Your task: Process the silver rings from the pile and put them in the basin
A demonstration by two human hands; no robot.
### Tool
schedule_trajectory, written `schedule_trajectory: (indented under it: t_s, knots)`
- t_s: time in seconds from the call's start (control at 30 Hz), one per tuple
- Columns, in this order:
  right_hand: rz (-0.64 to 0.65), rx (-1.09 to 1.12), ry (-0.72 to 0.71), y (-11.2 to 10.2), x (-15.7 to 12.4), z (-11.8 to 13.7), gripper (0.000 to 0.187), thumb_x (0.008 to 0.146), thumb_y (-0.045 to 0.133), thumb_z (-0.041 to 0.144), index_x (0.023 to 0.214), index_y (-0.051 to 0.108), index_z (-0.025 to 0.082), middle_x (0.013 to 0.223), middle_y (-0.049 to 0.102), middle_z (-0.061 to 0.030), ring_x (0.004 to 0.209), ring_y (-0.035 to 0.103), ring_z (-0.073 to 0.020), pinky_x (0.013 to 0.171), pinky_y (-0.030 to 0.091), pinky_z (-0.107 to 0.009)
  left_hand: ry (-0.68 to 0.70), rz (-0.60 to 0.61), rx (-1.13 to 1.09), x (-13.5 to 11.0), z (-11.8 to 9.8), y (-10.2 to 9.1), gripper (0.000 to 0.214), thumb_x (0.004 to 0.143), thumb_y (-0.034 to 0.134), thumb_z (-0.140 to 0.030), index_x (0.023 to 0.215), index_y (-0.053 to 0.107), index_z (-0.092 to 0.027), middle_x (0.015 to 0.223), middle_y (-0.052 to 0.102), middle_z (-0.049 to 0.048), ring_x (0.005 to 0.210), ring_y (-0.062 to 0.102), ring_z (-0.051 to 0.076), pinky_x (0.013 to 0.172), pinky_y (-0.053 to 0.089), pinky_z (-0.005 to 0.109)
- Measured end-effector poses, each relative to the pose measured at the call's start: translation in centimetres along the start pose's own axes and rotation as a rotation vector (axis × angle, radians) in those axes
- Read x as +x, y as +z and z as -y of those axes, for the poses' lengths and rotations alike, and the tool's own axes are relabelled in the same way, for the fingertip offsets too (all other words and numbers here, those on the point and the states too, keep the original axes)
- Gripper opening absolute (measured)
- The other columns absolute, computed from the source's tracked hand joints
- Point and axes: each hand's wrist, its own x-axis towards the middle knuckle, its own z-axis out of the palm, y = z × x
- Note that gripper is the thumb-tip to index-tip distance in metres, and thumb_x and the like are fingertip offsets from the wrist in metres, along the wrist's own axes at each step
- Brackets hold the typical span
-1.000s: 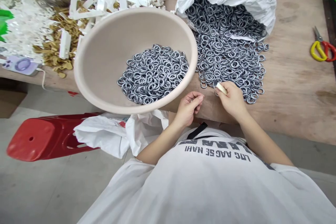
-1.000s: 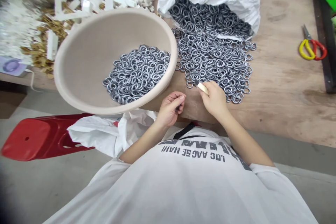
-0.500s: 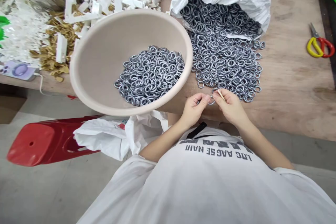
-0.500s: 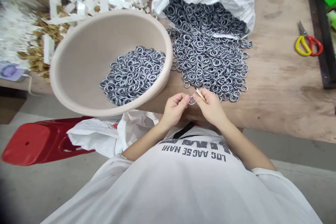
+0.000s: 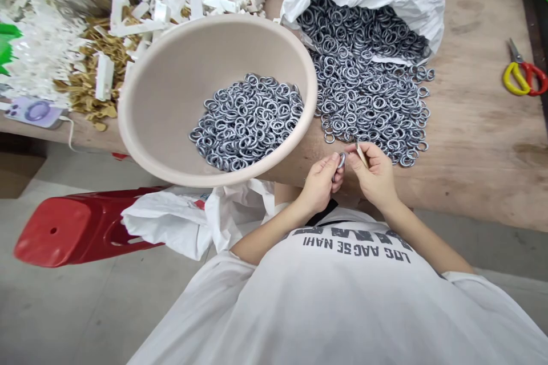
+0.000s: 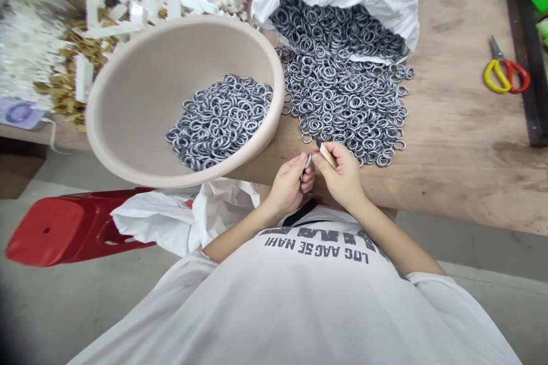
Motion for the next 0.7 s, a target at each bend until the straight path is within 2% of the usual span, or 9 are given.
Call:
schedule_trajectory:
  t_s: [0.07,0.2,0.37,0.47,0.57,0.7]
  knots:
    - [-0.004,-0.148,-0.071,-0.2,-0.3,-0.1,0.031,0.095,0.058,0.051,0.103,0.067,0.022,0.095,0.069,-0.0049,0.087,0.063,-0.0202,0.081,0.049,-0.034,-0.003,-0.014,-0.017,0.0,-0.3,0.1,0.049,0.080,0.072,-0.059,0.072,0.048,-0.017,0.058,0.038,-0.0074,0.044,0.029,0.002,0.040,0.022,0.015]
    - [0.107,-0.441,-0.226,-0.5,-1.2,0.0,0.035,0.097,0.054,0.053,0.087,0.066,0.021,0.081,0.064,-0.0040,0.079,0.058,-0.0190,0.071,0.042,-0.031,0.014,-0.080,-0.039,-0.1,-0.5,0.2,0.052,0.078,0.073,-0.061,0.071,0.045,-0.018,0.055,0.038,-0.0084,0.042,0.029,0.002,0.039,0.022,0.016]
    - [0.139,-0.582,-0.224,-0.4,-1.6,0.6,0.040,0.099,0.050,0.054,0.084,0.067,0.021,0.082,0.064,-0.0043,0.078,0.057,-0.0180,0.071,0.040,-0.029,0.000,-0.104,-0.042,0.0,-0.4,0.3,0.054,0.077,0.074,-0.062,0.071,0.043,-0.019,0.052,0.038,-0.0092,0.040,0.029,0.002,0.039,0.022,0.016]
    - [0.151,-0.580,-0.226,-0.4,-1.6,0.7,0.040,0.099,0.051,0.053,0.082,0.068,0.021,0.081,0.065,-0.0041,0.076,0.057,-0.0177,0.069,0.039,-0.029,-0.008,-0.102,-0.044,-0.1,-0.4,0.1,0.053,0.076,0.075,-0.062,0.072,0.043,-0.019,0.052,0.037,-0.0095,0.040,0.029,0.002,0.039,0.022,0.016]
    - [0.161,-0.470,-0.187,-0.9,-0.9,0.0,0.039,0.100,0.048,0.052,0.085,0.069,0.021,0.081,0.067,-0.0035,0.077,0.059,-0.0177,0.070,0.041,-0.029,-0.014,-0.024,-0.012,-0.7,-0.3,-0.1,0.051,0.077,0.075,-0.059,0.072,0.045,-0.018,0.054,0.038,-0.0088,0.042,0.029,0.002,0.040,0.022,0.016]
    - [0.011,-0.452,-0.014,-1.8,1.0,-1.5,0.044,0.101,0.043,0.054,0.086,0.068,0.022,0.071,0.065,-0.0004,0.067,0.057,-0.0170,0.065,0.039,-0.028,-0.061,0.168,0.046,-1.8,-0.6,-0.5,0.048,0.084,0.071,-0.054,0.068,0.046,-0.017,0.057,0.040,-0.0066,0.043,0.032,0.002,0.041,0.023,0.018]
